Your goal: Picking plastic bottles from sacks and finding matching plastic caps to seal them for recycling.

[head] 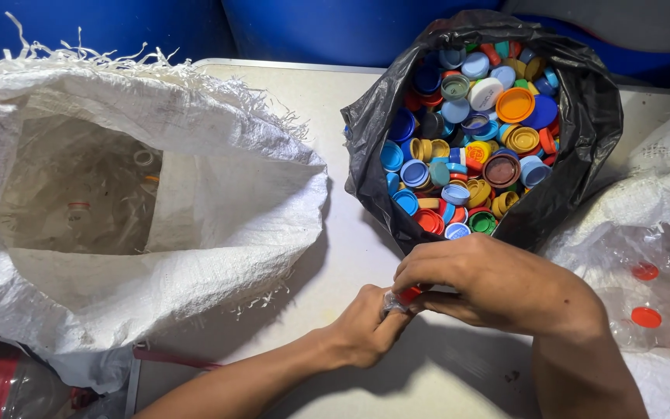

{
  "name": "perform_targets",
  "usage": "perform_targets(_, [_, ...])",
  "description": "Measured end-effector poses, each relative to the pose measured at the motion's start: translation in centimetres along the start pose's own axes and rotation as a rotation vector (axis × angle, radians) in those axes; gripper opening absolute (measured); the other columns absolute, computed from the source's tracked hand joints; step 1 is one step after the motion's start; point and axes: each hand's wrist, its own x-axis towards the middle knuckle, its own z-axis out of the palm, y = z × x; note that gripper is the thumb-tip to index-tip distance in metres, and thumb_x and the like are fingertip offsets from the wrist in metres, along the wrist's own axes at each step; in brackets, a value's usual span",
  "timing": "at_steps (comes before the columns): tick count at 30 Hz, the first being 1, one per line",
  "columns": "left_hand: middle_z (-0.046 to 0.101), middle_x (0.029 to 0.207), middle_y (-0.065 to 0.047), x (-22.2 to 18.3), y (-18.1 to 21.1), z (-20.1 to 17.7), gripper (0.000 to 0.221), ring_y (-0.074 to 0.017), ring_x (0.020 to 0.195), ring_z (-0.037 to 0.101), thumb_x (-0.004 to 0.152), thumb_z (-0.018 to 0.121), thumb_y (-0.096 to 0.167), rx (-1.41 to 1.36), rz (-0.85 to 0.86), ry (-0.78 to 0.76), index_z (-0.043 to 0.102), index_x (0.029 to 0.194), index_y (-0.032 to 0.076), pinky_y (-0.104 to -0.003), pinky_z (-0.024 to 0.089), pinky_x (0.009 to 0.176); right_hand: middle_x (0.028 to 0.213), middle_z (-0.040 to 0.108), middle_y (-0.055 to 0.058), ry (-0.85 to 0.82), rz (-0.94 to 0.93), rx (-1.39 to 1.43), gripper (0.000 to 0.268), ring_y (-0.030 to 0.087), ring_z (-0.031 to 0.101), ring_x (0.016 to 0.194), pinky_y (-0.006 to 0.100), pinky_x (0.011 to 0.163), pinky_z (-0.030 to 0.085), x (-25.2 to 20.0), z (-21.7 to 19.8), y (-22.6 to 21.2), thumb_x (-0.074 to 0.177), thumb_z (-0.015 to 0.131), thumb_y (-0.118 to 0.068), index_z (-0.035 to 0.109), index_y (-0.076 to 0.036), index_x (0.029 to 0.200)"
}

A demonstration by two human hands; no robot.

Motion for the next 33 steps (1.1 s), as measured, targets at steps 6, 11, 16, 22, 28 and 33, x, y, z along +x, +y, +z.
perform_targets(6, [0.055, 0.062, -0.016, -0.1, 0.0, 0.2, 0.028, -0.0324, 0.056, 0.058, 0.103, 0.048, 0.017, 0.079, 0.024, -0.030, 0.054, 0.080, 0.001, -0.043, 0.044, 0.057, 0.087, 0.074, 0.006, -0.060, 0.133, -0.024, 0.019, 0.026, 0.075, 0.078, 0.038, 0.066, 0.058, 0.2, 0.3, -0.3, 0.083, 0.076, -0.017, 0.072, -0.007, 0.099])
perform_targets(11, [0.060, 0.065, -0.017, -0.3, -1.4, 0.7, 0.024, -0.0354, 0.060, 0.061, 0.099, 0.048, 0.015, 0.091, 0.059, -0.019, 0.057, 0.080, 0.002, -0.044, 0.047, 0.059, 0.084, 0.070, 0.011, -0.086, 0.051, -0.098, 0.023, 0.032, 0.070, 0.077, 0.042, 0.065, 0.054, 0.6, 1.5, 0.7, 0.093, 0.065, -0.025, 0.066, -0.004, 0.104])
perform_targets(16, [0.061, 0.063, -0.015, -0.5, -1.7, 0.8, 0.025, -0.0330, 0.057, 0.062, 0.095, 0.044, 0.012, 0.033, -0.039, 0.006, 0.057, 0.077, 0.001, -0.043, 0.048, 0.055, 0.078, 0.068, 0.015, -0.076, 0.121, -0.155, 0.020, 0.038, 0.066, 0.077, 0.048, 0.066, 0.051, 1.6, 2.7, -0.1, 0.096, 0.060, -0.025, 0.062, -0.005, 0.095])
perform_targets(22, [0.062, 0.064, -0.014, -0.1, -3.3, 0.9, 0.027, -0.0284, 0.056, 0.060, 0.095, 0.045, 0.009, 0.159, 0.089, 0.067, 0.059, 0.075, 0.000, -0.040, 0.047, 0.054, 0.075, 0.071, 0.015, 0.021, 0.384, -0.252, 0.022, 0.042, 0.067, 0.076, 0.053, 0.066, 0.050, 2.2, 3.6, -1.6, 0.097, 0.056, -0.028, 0.058, -0.006, 0.099])
perform_targets(28, [0.064, 0.070, -0.012, 0.2, -3.2, 0.7, 0.019, -0.0227, 0.061, 0.061, 0.096, 0.053, 0.010, -0.093, -0.031, 0.084, 0.062, 0.086, -0.004, -0.038, 0.048, 0.056, 0.081, 0.072, 0.016, 0.131, 0.438, -0.305, 0.029, 0.041, 0.069, 0.079, 0.052, 0.070, 0.052, 0.7, 3.3, -3.2, 0.097, 0.060, -0.033, 0.057, -0.005, 0.097])
perform_targets(33, [0.066, 0.121, -0.013, 0.8, 0.1, 0.1, 0.075, -0.0231, 0.113, 0.063, 0.088, 0.079, 0.033, -0.106, 0.248, -0.072, 0.040, 0.143, -0.001, -0.038, 0.050, 0.099, 0.089, 0.072, 0.016, 0.248, 0.332, -0.319, 0.026, 0.039, 0.069, 0.081, 0.050, 0.069, 0.052, -5.4, 1.6, -4.5, 0.093, 0.065, -0.028, 0.064, -0.004, 0.104])
